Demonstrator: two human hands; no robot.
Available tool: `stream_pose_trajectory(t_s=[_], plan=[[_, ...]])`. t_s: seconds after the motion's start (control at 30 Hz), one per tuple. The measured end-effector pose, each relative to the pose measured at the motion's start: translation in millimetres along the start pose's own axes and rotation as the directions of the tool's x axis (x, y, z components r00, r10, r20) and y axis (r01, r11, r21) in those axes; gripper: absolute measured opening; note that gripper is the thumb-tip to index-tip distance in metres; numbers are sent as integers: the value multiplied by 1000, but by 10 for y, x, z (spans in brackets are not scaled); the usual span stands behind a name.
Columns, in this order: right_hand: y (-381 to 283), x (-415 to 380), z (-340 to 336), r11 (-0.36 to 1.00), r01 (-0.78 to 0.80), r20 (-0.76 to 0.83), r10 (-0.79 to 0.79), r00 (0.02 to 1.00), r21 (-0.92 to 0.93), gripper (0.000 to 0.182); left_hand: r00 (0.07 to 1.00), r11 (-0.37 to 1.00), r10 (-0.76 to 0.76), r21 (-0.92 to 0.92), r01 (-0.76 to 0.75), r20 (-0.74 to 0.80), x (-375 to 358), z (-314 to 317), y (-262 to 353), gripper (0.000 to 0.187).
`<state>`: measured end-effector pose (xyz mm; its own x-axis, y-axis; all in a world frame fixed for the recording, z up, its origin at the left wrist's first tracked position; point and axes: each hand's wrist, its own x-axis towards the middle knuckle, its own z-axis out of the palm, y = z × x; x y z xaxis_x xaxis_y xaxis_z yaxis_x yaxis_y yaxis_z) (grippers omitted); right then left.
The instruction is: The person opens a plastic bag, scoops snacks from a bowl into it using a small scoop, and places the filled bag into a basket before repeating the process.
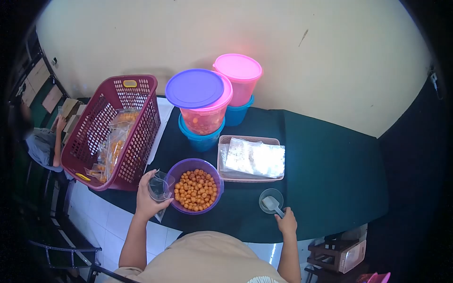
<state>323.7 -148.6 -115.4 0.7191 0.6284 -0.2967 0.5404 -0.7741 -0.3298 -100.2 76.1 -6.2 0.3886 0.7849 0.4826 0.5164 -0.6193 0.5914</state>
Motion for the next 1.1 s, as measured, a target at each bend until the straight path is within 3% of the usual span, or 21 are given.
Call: stream_pose_trajectory(t_s=[0.13, 0.23, 0.33, 0.4, 0.53, 0.6, 0.67, 0.73, 0.8, 0.87, 0.9, 0.97, 1.0, 1.07, 1.1], plan=[[102, 26, 90, 1000, 23, -3, -23, 1000, 12, 41, 1000, 1000, -12, 11, 12, 1, -32, -2, 40, 99], [145, 49, 162, 996, -64, 73, 60, 996, 56, 32, 1000, 1000, -23, -8, 23, -8, -87, -4, 33, 99], [80, 40, 195, 997, 3, -17, -1, 1000, 79, 22, 999, 999, -34, -15, 33, -16, -150, -32, -9, 99], [-43, 1, 124, 984, 90, -188, -60, 980, 154, 15, 999, 999, -40, -21, 40, -20, -196, -71, -36, 99], [-471, -110, -224, 957, 229, -307, -167, 937, 179, 10, 995, 996, -92, 0, 92, -27, -258, -176, -108, 99], [-804, -242, -504, 844, 279, -242, -184, 953, 457, 9, 994, 994, -109, -2, 109, -27, -274, -224, -164, 99], [-1187, -469, -720, 827, 344, -272, -241, 932, 445, 11, 994, 995, -104, -6, 103, -47, -275, -259, -243, 100], [-1492, -657, -782, 683, 537, -399, -371, 839, 495, 13, 994, 994, -108, 3, 108, -26, -296, -291, -403, 103], [-1805, -816, -816, 714, 529, -349, -403, 846, 458, 15, 994, 994, -111, 6, 111, -9, -282, -317, -512, 107], [-2144, -921, -760, 643, 742, -296, -683, 668, 190, 15, 995, 994, -103, -34, 103, 10, -240, -384, -571, 108], [-2301, -938, -710, 649, 737, -298, -677, 673, 190, 15, 995, 994, -98, -37, 98, 16, -232, -403, -616, 108], [-2567, -919, -590, 599, 800, -110, -797, 594, -19, 18, 994, 993, -107, -56, 108, 19, -236, -429, -701, 109], [-2649, -881, -496, 604, 797, -117, -793, 598, -23, 18, 995, 993, -99, -60, 100, 21, -231, -440, -738, 109], [-2781, -746, -259, 570, 775, -36, -811, 584, -271, 22, 989, 982, -129, -127, 137, 72, -205, -452, -786, 109], [-2825, -696, -165, 575, 772, -40, -808, 588, -271, 22, 991, 974, -122, -184, 131, 62, -156, -455, -772, 102]])
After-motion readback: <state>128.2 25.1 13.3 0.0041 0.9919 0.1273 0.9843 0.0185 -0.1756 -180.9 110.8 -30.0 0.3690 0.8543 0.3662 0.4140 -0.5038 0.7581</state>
